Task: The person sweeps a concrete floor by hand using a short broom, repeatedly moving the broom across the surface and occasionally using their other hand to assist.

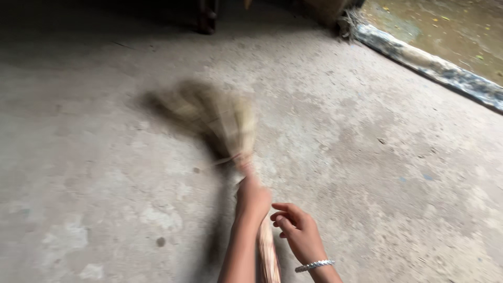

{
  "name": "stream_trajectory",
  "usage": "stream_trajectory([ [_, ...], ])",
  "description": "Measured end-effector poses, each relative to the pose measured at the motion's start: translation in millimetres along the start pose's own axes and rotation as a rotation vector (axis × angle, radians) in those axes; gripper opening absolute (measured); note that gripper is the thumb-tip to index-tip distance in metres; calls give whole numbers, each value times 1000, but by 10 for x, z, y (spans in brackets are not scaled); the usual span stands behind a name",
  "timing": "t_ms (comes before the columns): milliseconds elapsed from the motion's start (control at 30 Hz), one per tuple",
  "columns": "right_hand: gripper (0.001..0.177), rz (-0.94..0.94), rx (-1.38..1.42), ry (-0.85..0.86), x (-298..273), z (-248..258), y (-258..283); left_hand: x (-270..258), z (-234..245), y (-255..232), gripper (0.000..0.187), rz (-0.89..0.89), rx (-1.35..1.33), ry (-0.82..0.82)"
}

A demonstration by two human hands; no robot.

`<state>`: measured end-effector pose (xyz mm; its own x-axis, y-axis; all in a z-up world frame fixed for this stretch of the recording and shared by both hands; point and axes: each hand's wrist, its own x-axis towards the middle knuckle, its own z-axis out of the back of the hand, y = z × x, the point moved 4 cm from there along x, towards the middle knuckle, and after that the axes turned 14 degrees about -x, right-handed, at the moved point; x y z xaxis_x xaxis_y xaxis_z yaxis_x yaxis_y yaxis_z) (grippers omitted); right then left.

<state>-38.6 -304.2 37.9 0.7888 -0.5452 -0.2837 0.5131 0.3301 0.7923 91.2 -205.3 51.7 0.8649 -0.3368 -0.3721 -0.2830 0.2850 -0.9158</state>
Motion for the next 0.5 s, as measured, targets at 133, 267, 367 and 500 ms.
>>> stream_trajectory([
  [133, 34, -57, 46, -26, 106, 232, -177, 171, -268, -421, 79, -167, -138, 189],
  [267, 33, -91, 109, -31, -21, 257, -213, 36, 558, -84, 78, -246, -503, -68],
  [367, 34, -125, 25, -7, -59, 169, -200, -442, 1846, 79, 53, -805, -99, -474],
  [500, 35, -95, 93, 21, -59, 54, -64, -975, 2641, 469, 39, -110, -247, -779],
])
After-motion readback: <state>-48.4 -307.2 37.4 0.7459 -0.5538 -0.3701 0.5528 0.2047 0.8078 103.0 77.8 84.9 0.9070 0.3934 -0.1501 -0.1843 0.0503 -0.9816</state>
